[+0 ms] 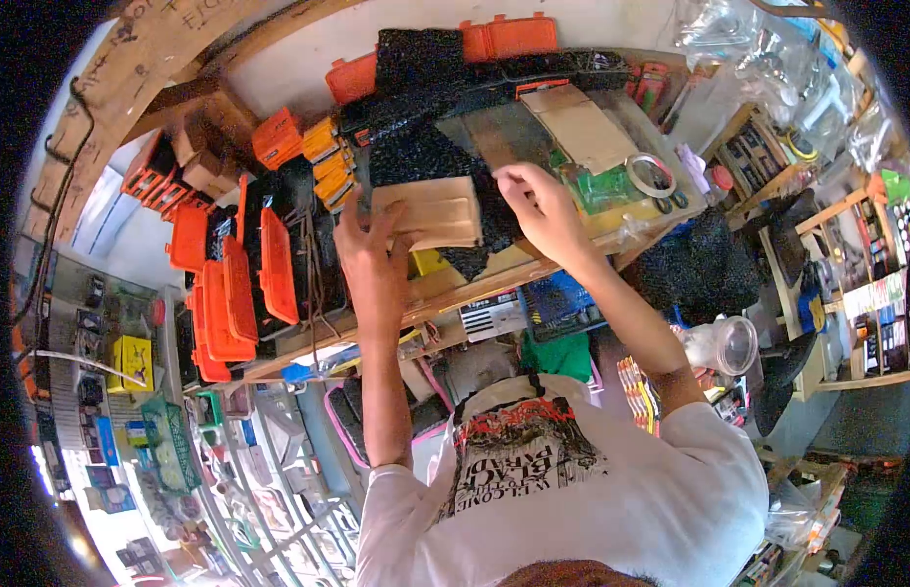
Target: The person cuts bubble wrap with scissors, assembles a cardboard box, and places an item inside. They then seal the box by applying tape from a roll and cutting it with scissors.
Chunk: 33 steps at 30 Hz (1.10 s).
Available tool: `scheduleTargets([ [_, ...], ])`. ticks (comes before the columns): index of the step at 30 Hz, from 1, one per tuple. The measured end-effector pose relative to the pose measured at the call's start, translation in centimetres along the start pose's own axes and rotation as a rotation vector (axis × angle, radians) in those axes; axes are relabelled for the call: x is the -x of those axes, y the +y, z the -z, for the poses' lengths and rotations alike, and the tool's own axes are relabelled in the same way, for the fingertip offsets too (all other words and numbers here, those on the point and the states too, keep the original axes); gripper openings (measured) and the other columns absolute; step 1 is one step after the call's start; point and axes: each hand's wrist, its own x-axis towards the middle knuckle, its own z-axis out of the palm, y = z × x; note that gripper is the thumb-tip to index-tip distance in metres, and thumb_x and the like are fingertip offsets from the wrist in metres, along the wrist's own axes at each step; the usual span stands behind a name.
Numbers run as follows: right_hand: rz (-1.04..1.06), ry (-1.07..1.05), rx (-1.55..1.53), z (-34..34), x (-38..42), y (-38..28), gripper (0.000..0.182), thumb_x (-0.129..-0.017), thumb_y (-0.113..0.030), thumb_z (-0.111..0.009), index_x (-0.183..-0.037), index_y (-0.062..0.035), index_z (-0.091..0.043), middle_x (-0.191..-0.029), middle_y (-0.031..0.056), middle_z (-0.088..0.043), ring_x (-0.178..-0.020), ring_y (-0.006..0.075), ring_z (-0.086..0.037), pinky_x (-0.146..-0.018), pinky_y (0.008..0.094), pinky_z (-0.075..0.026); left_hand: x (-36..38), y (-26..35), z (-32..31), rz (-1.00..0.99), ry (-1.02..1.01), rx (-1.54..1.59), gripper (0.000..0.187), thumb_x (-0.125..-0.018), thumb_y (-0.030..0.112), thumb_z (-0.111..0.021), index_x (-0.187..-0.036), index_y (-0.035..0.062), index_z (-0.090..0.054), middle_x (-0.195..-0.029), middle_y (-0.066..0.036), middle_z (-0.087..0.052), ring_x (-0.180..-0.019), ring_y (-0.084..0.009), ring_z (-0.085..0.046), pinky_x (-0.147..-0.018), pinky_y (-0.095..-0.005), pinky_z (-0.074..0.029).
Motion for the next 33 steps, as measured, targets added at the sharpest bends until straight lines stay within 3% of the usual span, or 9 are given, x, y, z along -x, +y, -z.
scheduleTargets([
  [3, 0.137, 0.012, 0.118, 3.1, 1.9, -1.1, 0.018, -0.099, -0.016, -0.064, -0.114, -0.008, -0.067, -0.121, 0.0087, -0.067, -0.104, 0.017, -0.065, -0.075, 0.0262, -0.051, -0.3, -0.2, -0.7, 0.004, -0.046, -0.084, 0.048, -0.073, 0.009, -0.081, -0.12, 0.0146, -0.071, -0.142, -0.019, -0.05, -0.122, -0.0386, -0.052, -0.104, -0.047, -0.044],
  [5, 0.207, 0.066, 0.331, 6.9, 2.2, -0.7, 0.019, -0.098, -0.019, -0.065, -0.113, -0.0089, -0.069, -0.117, 0.0075, -0.069, -0.105, 0.0182, -0.066, -0.079, 0.0303, -0.052, -0.7, 0.0, -0.2, -0.02, -0.093, -0.123, 0.049, -0.074, 0.015, -0.082, -0.121, 0.0145, -0.071, -0.143, -0.02, -0.049, -0.124, -0.039, -0.051, -0.104, -0.0476, -0.043],
  [9, -0.061, 0.13, 0.484, 16.1, 2.2, 2.1, 0.025, -0.095, -0.022, -0.068, -0.113, -0.0048, -0.071, -0.107, 0.0096, -0.073, -0.088, 0.0169, -0.065, -0.082, 0.0317, -0.051, -0.5, 0.8, 0.5, -0.035, -0.097, -0.163, 0.055, -0.073, 0.026, -0.085, -0.124, 0.0141, -0.069, -0.145, -0.02, -0.048, -0.128, -0.0397, -0.048, -0.106, -0.0493, -0.041],
  [12, 0.125, 0.058, 0.988, 19.9, 2.2, 3.9, 0.024, -0.088, -0.019, -0.074, -0.107, -0.0053, -0.074, -0.106, 0.0144, -0.072, -0.093, 0.0288, -0.068, -0.08, 0.0364, -0.053, -0.5, 1.3, 0.4, -0.018, -0.084, -0.166, 0.061, -0.072, 0.031, -0.086, -0.127, 0.014, -0.068, -0.147, -0.021, -0.046, -0.13, -0.0411, -0.046, -0.108, -0.0502, -0.039],
  [15, -0.02, -0.001, 1.143, 20.3, 3.1, 5.4, 0.024, -0.083, -0.017, -0.077, -0.104, -0.0054, -0.074, -0.103, 0.016, -0.072, -0.095, 0.0335, -0.068, -0.081, 0.0395, -0.053, -0.4, 2.3, 0.8, -0.027, -0.044, -0.158, 0.065, -0.072, 0.032, -0.087, -0.131, 0.0148, -0.066, -0.149, -0.021, -0.043, -0.134, -0.0424, -0.042, -0.11, -0.051, -0.037],
  [20, 0.044, 0.098, 1.001, 20.3, 3.5, 5.4, 0.021, -0.083, -0.013, -0.077, -0.101, -0.0028, -0.074, -0.1, 0.0157, -0.071, -0.093, 0.0334, -0.066, -0.083, 0.0394, -0.05, 0.5, 4.9, 1.3, -0.081, 0.046, -0.149, 0.064, -0.074, 0.03, -0.087, -0.131, 0.0141, -0.065, -0.153, -0.021, -0.037, -0.139, -0.0424, -0.036, -0.111, -0.0503, -0.035],
  [23, 0.14, 0.193, 0.815, 19.1, 3.9, 0.6, 0.02, -0.084, -0.011, -0.077, -0.101, -0.001, -0.073, -0.097, 0.0149, -0.07, -0.091, 0.0309, -0.066, -0.083, 0.0374, -0.049, 1.7, 6.8, 2.3, -0.181, 0.047, 0.018, 0.053, -0.081, 0.022, -0.082, -0.129, 0.0081, -0.066, -0.148, -0.02, -0.046, -0.136, -0.0393, -0.042, -0.108, -0.0464, -0.039],
  [29, 0.241, 0.195, 0.539, 13.6, 7.7, -6.7, 0.019, -0.08, -0.01, -0.08, -0.097, -0.0055, -0.074, -0.092, 0.0092, -0.072, -0.087, 0.0257, -0.066, -0.081, 0.037, -0.048, 2.8, 10.2, 0.4, 0.043, -0.275, 0.818, 0.041, -0.09, 0.016, -0.07, -0.128, 0.0014, -0.065, -0.134, -0.018, -0.059, -0.115, -0.0278, -0.061, -0.095, -0.036, -0.048],
  [33, 0.261, 0.057, 0.335, 9.5, 9.8, -8.8, 0.025, -0.073, -0.007, -0.084, -0.096, -0.0041, -0.074, -0.09, 0.0078, -0.072, -0.082, 0.0224, -0.064, -0.078, 0.0348, -0.047, 2.0, 11.8, -1.5, 0.211, -0.192, 1.142, 0.04, -0.091, 0.014, -0.07, -0.129, 0.0018, -0.064, -0.138, -0.017, -0.055, -0.115, -0.024, -0.06, -0.097, -0.0331, -0.046],
])
